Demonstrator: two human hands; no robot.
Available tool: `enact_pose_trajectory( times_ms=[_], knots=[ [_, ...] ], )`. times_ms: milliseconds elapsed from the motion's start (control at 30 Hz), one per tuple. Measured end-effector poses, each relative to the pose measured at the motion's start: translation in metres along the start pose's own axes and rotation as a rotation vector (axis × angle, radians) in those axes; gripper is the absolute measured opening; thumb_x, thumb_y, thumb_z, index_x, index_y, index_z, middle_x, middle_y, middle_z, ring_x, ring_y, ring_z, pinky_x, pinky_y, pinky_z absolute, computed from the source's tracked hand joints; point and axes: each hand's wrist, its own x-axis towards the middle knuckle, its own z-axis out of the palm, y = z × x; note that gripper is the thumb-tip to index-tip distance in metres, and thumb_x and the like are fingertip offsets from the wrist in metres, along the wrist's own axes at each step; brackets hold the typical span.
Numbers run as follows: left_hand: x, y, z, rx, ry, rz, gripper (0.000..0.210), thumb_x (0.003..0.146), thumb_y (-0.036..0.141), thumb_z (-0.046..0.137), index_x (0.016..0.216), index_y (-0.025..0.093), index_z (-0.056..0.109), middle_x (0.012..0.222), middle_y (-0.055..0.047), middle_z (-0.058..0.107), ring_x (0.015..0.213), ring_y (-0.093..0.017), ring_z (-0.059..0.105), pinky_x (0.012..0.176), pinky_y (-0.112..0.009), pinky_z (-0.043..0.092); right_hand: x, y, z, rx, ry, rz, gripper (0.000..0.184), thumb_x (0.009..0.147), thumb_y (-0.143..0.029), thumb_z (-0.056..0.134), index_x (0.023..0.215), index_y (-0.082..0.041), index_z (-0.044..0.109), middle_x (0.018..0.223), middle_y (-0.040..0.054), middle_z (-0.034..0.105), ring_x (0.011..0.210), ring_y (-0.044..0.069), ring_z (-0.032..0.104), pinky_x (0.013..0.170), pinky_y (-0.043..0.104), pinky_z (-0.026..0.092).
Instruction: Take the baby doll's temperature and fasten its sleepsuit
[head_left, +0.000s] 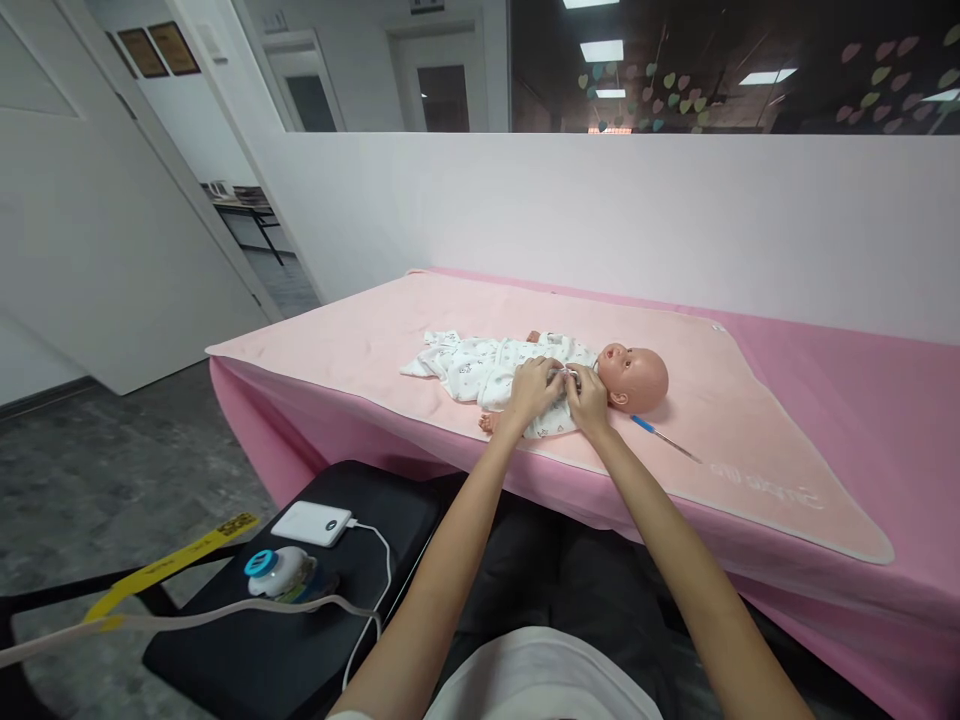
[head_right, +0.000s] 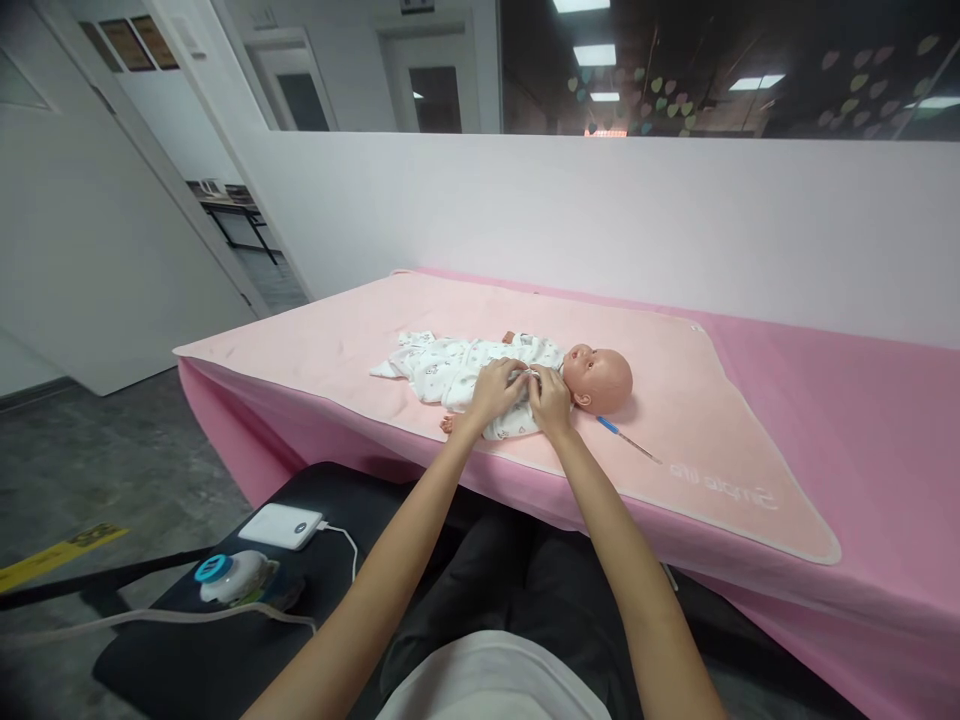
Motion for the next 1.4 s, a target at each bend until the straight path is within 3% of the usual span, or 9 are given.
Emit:
enact_pose_trajectory(
  times_ms=[100, 300, 833, 1267, 1400],
  knots=[
    [-0.0020, 0.0005, 0.0004, 0.011, -0.007, 0.005, 0.021, 0.083, 0.023, 0.053, 0.101, 0.021, 0.062, 0.104, -0.005, 0.065, 0.099, -0.023, 0.057, 0.088, -0.036, 0.042, -0.0002, 0.0007, 0.0002, 0.007, 0.004, 0.003, 0.027, 0.090, -0.022, 0.036, 0.097, -0.017, 0.061, 0.092, 0.0102, 0.069, 0.085, 0.023, 0.062, 0.077, 0.036, 0.049],
    [-0.0010, -0.0038, 0.0009, -0.082, 0.001, 0.008, 0.017, 0.082, 0.020, 0.054, 0.096, 0.020, 0.065, 0.096, -0.004, 0.068, 0.093, -0.021, 0.060, 0.086, -0.033, 0.044, -0.0009, 0.0013, 0.0018, 0.002, 0.019, -0.019, 0.028, 0.092, -0.024, 0.034, 0.094, -0.018, 0.061, 0.089, 0.0090, 0.069, 0.084, 0.022, 0.062, 0.076, 0.035, 0.049],
    [-0.0021, -0.0001, -0.0001, -0.065, 0.024, -0.013, 0.013, 0.084, 0.016, 0.047, 0.087, 0.019, 0.060, 0.090, -0.005, 0.066, 0.088, -0.020, 0.059, 0.082, -0.033, 0.044, 0.0008, -0.0031, -0.0020, -0.004, 0.067, -0.022, 0.028, 0.092, -0.027, 0.035, 0.091, -0.018, 0.062, 0.086, 0.0092, 0.069, 0.080, 0.022, 0.063, 0.072, 0.034, 0.049],
    [0.0001, -0.0028, -0.0004, -0.308, 0.025, -0.124, 0.005, 0.083, 0.020, 0.057, 0.078, 0.018, 0.056, 0.080, -0.002, 0.065, 0.075, -0.015, 0.060, 0.072, -0.027, 0.046, 0.0015, -0.0041, -0.0027, -0.025, 0.052, -0.008, 0.020, 0.085, -0.022, 0.043, 0.090, -0.017, 0.062, 0.085, 0.0094, 0.068, 0.079, 0.022, 0.063, 0.071, 0.034, 0.048],
    [-0.0018, -0.0011, -0.0022, -0.304, 0.029, -0.123, 0.011, 0.084, 0.018, 0.051, 0.091, 0.018, 0.059, 0.086, -0.002, 0.067, 0.083, -0.017, 0.062, 0.077, -0.029, 0.047, 0.0021, -0.0051, -0.0034, -0.030, 0.041, -0.022, 0.018, 0.084, -0.021, 0.046, 0.090, -0.016, 0.063, 0.085, 0.0090, 0.068, 0.080, 0.022, 0.062, 0.072, 0.033, 0.048]
  ],
)
